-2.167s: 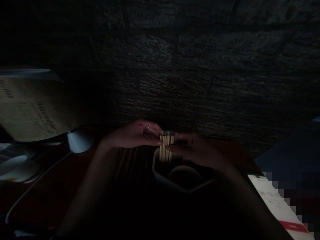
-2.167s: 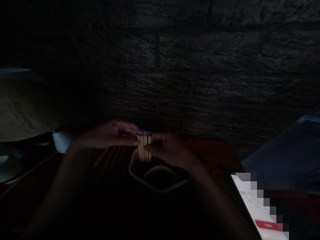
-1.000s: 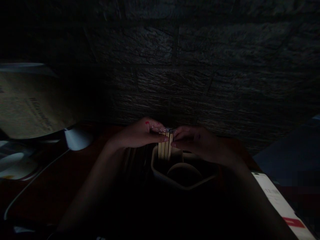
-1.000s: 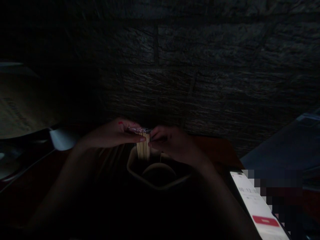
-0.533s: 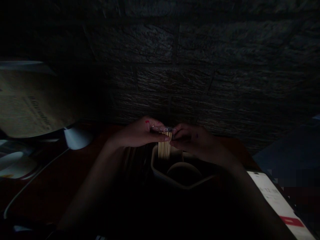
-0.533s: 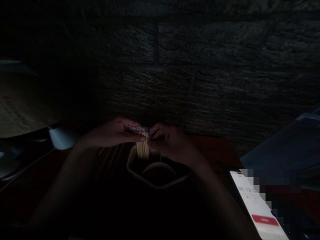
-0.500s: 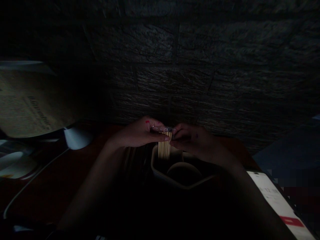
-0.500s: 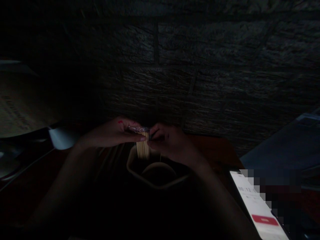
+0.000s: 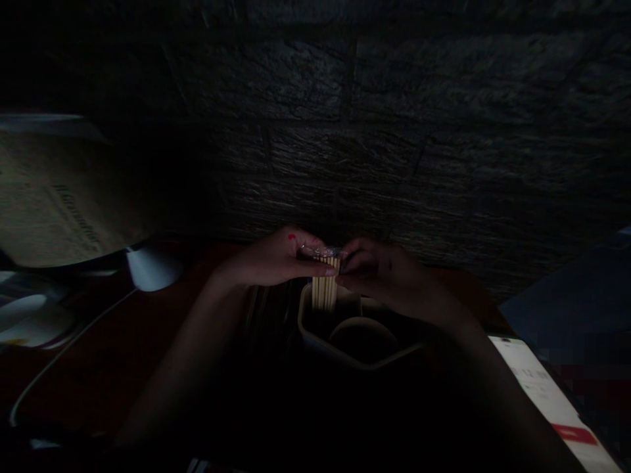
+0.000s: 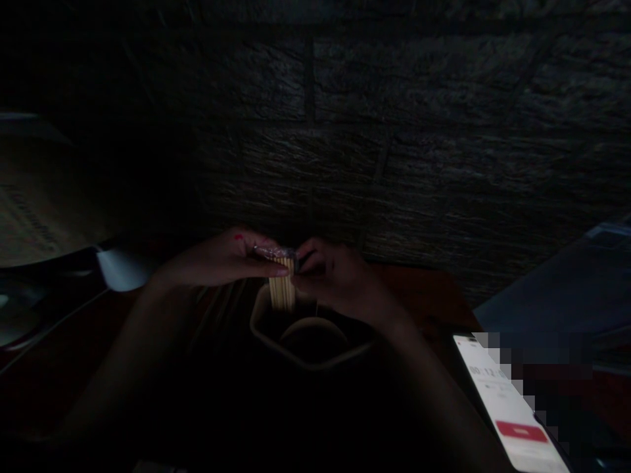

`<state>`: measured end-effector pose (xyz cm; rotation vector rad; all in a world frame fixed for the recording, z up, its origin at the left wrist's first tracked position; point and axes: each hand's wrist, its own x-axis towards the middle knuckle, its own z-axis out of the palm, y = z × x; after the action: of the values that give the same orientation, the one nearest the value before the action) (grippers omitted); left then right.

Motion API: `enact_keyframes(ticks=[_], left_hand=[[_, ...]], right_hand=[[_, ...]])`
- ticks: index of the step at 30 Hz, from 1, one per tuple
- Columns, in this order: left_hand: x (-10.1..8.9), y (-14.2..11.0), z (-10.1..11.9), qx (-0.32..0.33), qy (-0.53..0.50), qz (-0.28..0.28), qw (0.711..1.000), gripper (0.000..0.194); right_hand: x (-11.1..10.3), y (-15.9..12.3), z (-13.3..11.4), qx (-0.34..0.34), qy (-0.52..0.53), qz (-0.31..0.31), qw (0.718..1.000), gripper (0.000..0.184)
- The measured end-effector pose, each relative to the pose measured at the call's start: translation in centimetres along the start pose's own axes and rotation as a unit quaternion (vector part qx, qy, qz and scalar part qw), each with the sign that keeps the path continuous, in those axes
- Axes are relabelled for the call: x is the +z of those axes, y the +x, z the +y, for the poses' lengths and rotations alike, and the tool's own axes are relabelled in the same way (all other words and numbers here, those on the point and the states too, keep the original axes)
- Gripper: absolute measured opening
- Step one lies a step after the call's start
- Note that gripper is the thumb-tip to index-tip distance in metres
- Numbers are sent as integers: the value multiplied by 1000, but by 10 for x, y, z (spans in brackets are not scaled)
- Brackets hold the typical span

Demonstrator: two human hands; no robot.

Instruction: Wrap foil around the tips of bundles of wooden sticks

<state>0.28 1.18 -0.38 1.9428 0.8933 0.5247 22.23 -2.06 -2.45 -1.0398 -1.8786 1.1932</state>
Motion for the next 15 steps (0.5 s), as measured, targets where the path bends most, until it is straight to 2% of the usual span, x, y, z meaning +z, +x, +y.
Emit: enact_keyframes(ticks=[5, 11, 15], left_hand=[[1, 0, 2, 12, 18, 9, 1000, 20], [0, 2, -2, 37, 23, 5, 999, 19], [-1, 3, -6, 52, 43, 4, 998, 22]], right_hand=[[-1, -1, -3, 6, -5, 2, 1000, 25], [-1, -2, -2, 2, 3, -45, 999, 35], [0, -1, 0, 3, -17, -41, 999, 38]])
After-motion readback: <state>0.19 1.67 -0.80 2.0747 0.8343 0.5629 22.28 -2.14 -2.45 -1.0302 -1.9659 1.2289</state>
